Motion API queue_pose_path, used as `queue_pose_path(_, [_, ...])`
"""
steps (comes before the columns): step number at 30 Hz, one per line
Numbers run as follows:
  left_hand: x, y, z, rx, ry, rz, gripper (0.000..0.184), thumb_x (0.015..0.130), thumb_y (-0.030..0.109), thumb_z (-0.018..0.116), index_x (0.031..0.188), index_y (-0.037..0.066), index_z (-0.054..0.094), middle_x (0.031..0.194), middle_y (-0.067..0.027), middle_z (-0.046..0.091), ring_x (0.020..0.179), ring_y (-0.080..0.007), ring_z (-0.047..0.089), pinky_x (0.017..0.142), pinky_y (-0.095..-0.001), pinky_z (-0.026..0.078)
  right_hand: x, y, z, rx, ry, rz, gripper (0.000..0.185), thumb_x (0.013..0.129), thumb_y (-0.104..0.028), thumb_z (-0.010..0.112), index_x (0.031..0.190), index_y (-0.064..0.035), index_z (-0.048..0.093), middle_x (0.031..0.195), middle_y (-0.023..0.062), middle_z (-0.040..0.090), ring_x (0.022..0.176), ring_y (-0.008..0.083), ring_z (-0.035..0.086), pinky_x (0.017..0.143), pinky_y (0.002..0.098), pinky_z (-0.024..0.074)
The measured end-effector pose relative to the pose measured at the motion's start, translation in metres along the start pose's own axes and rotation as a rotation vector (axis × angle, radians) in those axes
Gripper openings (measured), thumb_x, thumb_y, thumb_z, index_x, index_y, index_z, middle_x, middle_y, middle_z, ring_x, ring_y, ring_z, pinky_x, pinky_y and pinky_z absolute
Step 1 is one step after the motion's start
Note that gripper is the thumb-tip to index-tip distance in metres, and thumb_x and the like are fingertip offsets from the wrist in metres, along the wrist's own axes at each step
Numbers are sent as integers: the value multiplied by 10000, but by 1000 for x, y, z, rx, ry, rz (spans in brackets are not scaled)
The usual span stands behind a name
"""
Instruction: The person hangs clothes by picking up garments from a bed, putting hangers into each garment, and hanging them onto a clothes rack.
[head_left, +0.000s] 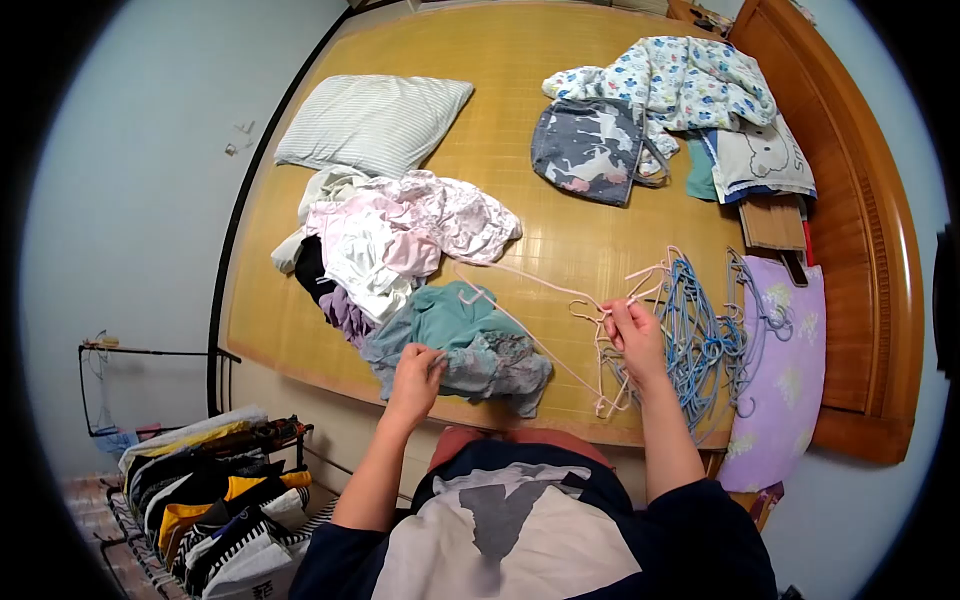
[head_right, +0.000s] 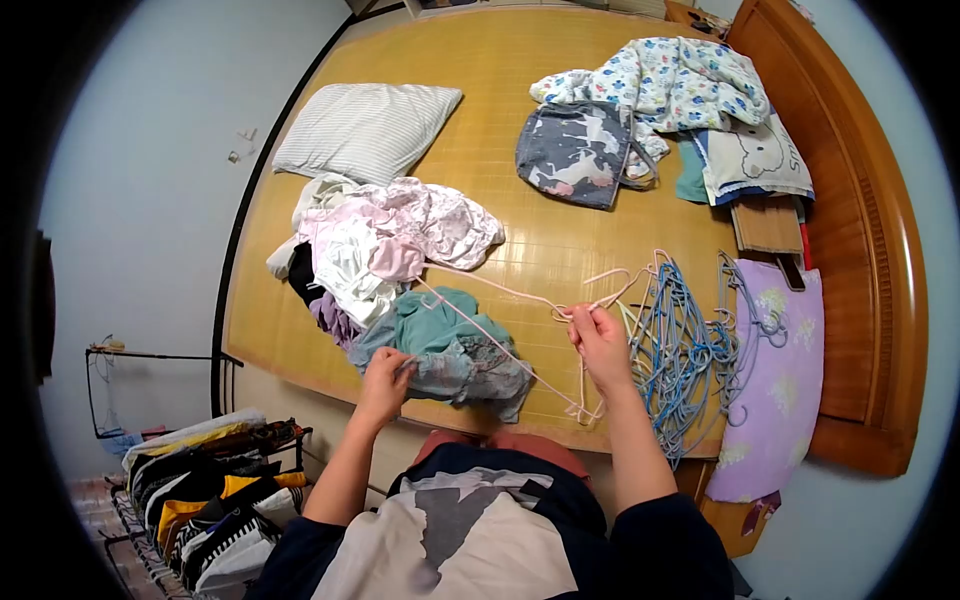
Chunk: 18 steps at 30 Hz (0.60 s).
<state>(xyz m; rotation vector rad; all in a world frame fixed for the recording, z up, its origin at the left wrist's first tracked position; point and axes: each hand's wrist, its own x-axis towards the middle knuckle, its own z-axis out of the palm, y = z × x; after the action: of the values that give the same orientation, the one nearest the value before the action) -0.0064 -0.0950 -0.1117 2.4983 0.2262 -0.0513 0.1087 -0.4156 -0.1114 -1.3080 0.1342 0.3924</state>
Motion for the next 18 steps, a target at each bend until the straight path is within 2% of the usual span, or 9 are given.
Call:
queue_pose_path(1, [-3,-4,-2,1,5,-7,199,805,50,633,1001,18,625,888,-126,548,820,-255,542,715,-327,445,-3,4,-2,-1,-8,2,243,960,-235,495,948,-27,620,632,-38,472,531,24,364,474,174,273])
queue_pose_path(3, [-6,-11,-7,-184,156,4,181,826,29,604,1006,19,616,883,-131,562,803,-237,551,723,-299,440,-8,15,-8,-156,4,58,240,957,-223,495,921,-21,618,620,-40,460,536,37,371,488,200,293])
queue_pose_path(4, [-7,-14,-9,-196,198,15,159,875,28,558,1028,24,602,918,-91,593,824,-175,556,750,-260,429,-9,21,-11,-212,-1,54,238,949,-212,502,894,-14,622,615,-39,462,550,48,392,512,216,316])
queue_pose_path(5, [-9,-17,-12,-194,199,15,159,875,28,558,1028,24,602,918,-91,593,824,-175,556,750,-260,429,-12,27,-14,-211,-2,53,238,949,-212,502,894,-14,622,615,-39,462,550,48,392,512,216,316])
queue_pose_path(7, [-10,-15,-21,-541,201,-120,168,915,41,515,1067,27,587,972,-38,598,884,-121,542,789,-241,417,-16,37,-20,-334,-15,1,236,939,-203,515,866,-10,629,617,-34,478,562,51,412,526,213,332])
queue_pose_path(8, [-11,-21,-24,-556,215,-91,173,937,63,503,1088,21,577,994,-10,590,915,-96,525,817,-234,410,-17,43,-22,-329,-13,-1,236,939,-203,515,866,-10,629,617,-34,478,562,51,412,526,213,332])
queue_pose_path(11, [-8,-16,-41,-676,290,-57,172,935,84,522,1079,11,580,1001,-20,594,932,-101,527,836,-231,405,-19,53,-27,-333,2,9,231,930,-198,531,875,-2,640,620,-33,489,579,53,433,540,214,347])
queue_pose_path(18, [-2,13,-82,-668,288,84,149,922,95,554,1020,-1,613,985,-37,618,920,-107,543,831,-229,412,-18,49,-21,-274,-90,-40,233,931,-193,536,943,10,651,687,-14,532,647,60,477,600,201,380])
